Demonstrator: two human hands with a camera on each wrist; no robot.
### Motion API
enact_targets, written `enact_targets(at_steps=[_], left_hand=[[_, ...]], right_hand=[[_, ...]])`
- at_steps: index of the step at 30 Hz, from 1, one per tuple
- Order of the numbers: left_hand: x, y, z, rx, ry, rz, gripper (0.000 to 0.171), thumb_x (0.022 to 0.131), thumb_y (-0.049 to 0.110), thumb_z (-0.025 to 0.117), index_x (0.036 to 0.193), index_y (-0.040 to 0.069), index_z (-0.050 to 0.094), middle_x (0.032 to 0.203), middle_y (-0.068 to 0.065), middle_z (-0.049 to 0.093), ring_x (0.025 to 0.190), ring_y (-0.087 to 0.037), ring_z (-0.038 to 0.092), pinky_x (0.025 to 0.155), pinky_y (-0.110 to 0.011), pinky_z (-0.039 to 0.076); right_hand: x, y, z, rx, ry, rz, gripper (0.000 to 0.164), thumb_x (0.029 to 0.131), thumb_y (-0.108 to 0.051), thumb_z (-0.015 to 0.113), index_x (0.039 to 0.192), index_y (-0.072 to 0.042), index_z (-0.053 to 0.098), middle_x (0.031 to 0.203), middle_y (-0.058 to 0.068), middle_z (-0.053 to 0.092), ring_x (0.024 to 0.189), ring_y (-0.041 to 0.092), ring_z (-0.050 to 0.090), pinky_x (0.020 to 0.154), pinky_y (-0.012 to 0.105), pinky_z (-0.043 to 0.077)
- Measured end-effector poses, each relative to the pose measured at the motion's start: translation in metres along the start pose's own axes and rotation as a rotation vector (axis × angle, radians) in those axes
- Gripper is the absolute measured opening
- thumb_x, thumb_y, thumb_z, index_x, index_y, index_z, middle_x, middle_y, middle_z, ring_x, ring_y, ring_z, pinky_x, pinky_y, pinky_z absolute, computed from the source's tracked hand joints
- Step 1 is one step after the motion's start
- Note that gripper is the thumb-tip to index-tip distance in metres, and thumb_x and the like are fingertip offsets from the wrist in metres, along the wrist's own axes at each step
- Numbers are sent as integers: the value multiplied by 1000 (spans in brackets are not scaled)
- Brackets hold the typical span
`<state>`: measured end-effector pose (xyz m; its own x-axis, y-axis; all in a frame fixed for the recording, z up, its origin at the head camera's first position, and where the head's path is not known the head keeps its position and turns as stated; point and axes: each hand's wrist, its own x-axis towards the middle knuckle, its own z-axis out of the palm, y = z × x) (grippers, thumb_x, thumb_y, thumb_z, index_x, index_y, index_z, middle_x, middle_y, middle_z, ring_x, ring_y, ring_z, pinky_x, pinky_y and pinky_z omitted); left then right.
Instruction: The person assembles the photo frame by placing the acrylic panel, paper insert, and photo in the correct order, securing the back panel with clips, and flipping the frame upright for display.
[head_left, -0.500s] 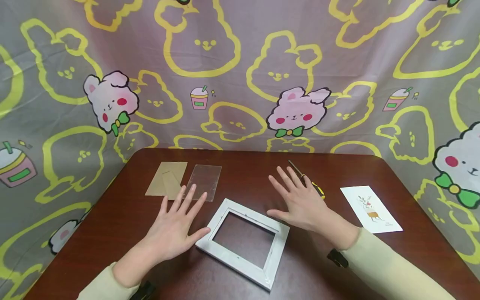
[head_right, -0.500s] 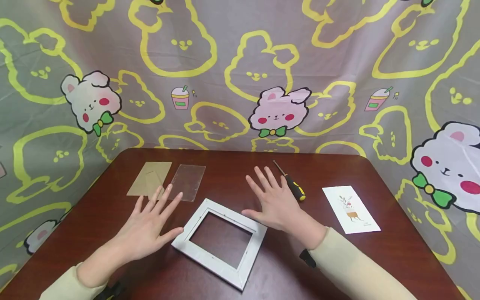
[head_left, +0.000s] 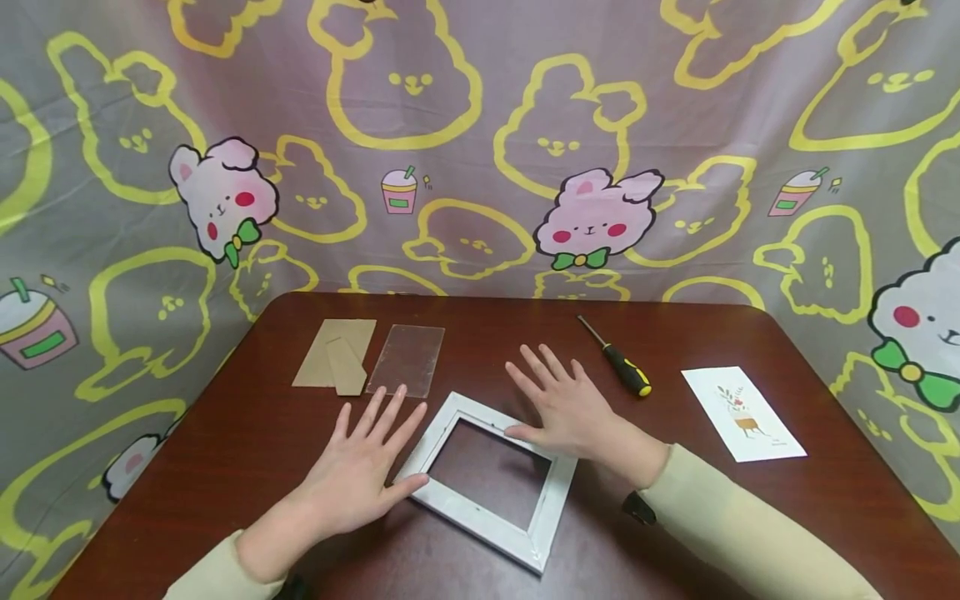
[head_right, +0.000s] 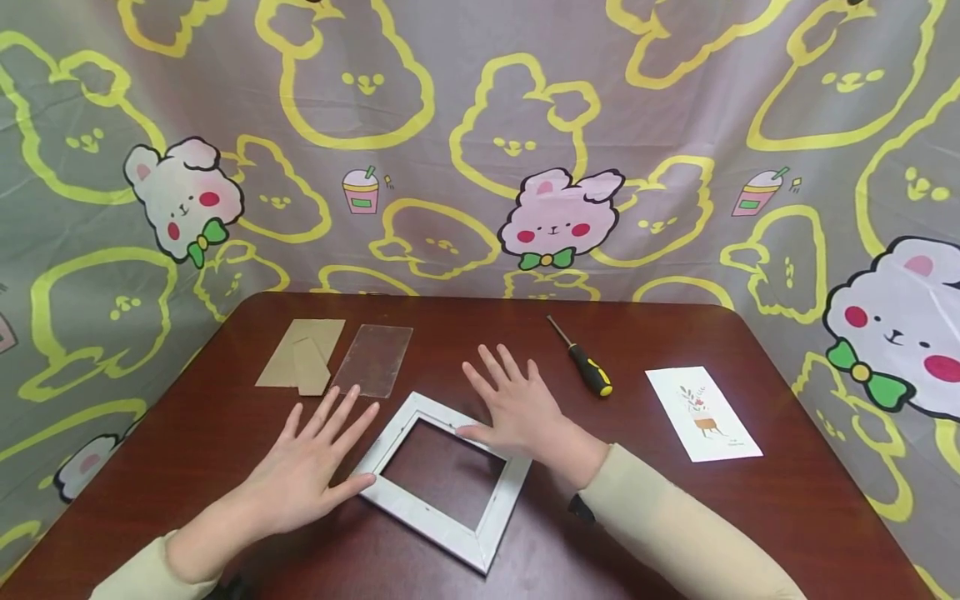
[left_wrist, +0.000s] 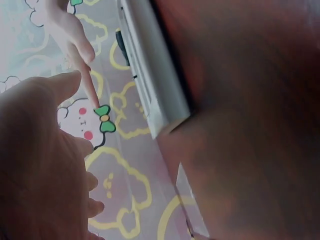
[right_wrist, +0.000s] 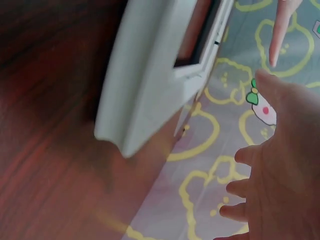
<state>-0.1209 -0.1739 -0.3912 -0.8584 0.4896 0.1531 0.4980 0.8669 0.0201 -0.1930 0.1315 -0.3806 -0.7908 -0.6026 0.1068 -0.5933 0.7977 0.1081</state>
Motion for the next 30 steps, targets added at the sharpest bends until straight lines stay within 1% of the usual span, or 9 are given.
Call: enact_targets(at_steps=[2,6,9,13,18,23,26,30], left_hand=[[0,2,4,4,-14,16,84,90,64,52,156,22,22,162,-10,9,146,-33,7,106,-68,10],[2,8,9,-6,-38,59,82,91,65,50,156,21,24,162,-9,8,146,-33,6,106,-68,11],[3,13,11,-21,-53,110,80,91,64,49,154,20,28,161,-10,10,146,-34,8,105,-68,14],[5,19,14,-31,-92,167,78,93,65,46,155,20,27,161,-10,14,146,-34,9,105,-67,17],[5,24,16,-31,-125,211,77,94,65,41,154,19,28,160,-11,17,146,-33,10,106,-66,18],[6,27,19,-59,-178,252,79,93,68,37,155,21,25,161,-9,15,146,-31,10,108,-63,17],[6,27,21,-82,-205,288,79,94,67,38,155,20,24,160,-10,16,146,-30,13,111,-55,20],[7,27,21,-104,-215,335,78,95,60,46,155,17,25,158,-11,22,144,-30,20,111,-47,26]], right_hand=[[3,-3,3,4,-21,-6,89,87,-72,45,154,-17,28,159,15,18,143,38,20,102,63,30],[7,-8,9,14,-42,-9,89,87,-73,44,154,-17,28,159,15,19,143,37,20,102,63,30],[9,-11,14,19,-53,-7,89,87,-74,45,154,-17,30,159,15,20,143,37,21,102,62,31],[11,-15,19,28,-72,-9,89,86,-73,46,153,-16,31,159,14,20,142,38,22,101,62,32],[12,-17,23,31,-93,-8,89,87,-73,45,153,-17,30,159,13,20,142,37,22,102,63,30],[11,-19,25,21,-125,7,89,86,-75,43,154,-18,30,158,13,23,142,36,25,103,61,29],[11,-20,26,15,-143,30,89,86,-76,42,153,-18,31,155,14,30,137,34,33,102,58,33],[11,-21,26,2,-151,54,90,85,-77,42,151,-17,36,139,15,47,125,31,47,92,50,42]])
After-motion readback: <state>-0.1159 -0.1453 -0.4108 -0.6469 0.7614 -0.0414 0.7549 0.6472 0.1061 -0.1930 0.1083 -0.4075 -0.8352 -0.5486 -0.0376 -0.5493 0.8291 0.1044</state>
